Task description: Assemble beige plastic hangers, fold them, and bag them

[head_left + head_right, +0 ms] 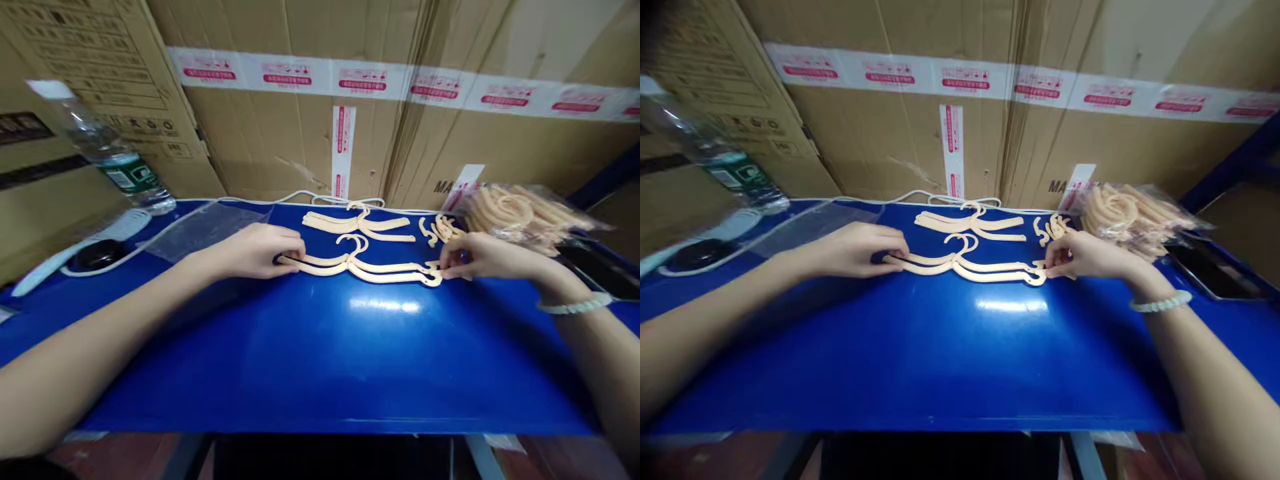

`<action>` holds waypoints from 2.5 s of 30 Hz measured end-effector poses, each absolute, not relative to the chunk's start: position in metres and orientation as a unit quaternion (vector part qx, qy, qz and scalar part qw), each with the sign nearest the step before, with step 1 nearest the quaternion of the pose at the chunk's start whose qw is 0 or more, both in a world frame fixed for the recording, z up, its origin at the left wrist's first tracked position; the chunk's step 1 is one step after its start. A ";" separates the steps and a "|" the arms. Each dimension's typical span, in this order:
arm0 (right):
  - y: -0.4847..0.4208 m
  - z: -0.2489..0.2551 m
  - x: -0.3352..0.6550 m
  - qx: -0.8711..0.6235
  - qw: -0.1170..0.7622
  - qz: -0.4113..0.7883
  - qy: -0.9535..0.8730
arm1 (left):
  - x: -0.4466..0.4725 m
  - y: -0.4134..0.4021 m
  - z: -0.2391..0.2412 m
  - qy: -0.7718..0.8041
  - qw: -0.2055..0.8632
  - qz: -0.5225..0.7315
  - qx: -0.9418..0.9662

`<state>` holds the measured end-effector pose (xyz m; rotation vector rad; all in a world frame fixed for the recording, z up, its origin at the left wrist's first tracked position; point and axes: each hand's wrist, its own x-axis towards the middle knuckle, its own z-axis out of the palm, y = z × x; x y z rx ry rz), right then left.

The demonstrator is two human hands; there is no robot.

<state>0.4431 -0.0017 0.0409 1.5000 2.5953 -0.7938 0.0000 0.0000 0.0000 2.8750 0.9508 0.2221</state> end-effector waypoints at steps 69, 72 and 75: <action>-0.076 -0.006 0.339 0.152 -0.101 -0.034 0.983 | 0.024 -0.003 -0.040 0.314 0.015 0.299 0.901; -0.076 -0.006 0.338 0.152 -0.101 -0.033 0.983 | 0.024 -0.002 -0.040 0.318 0.014 0.298 0.900; -0.076 -0.006 0.338 0.153 -0.098 -0.030 0.983 | 0.024 -0.001 -0.040 0.329 0.020 0.302 0.895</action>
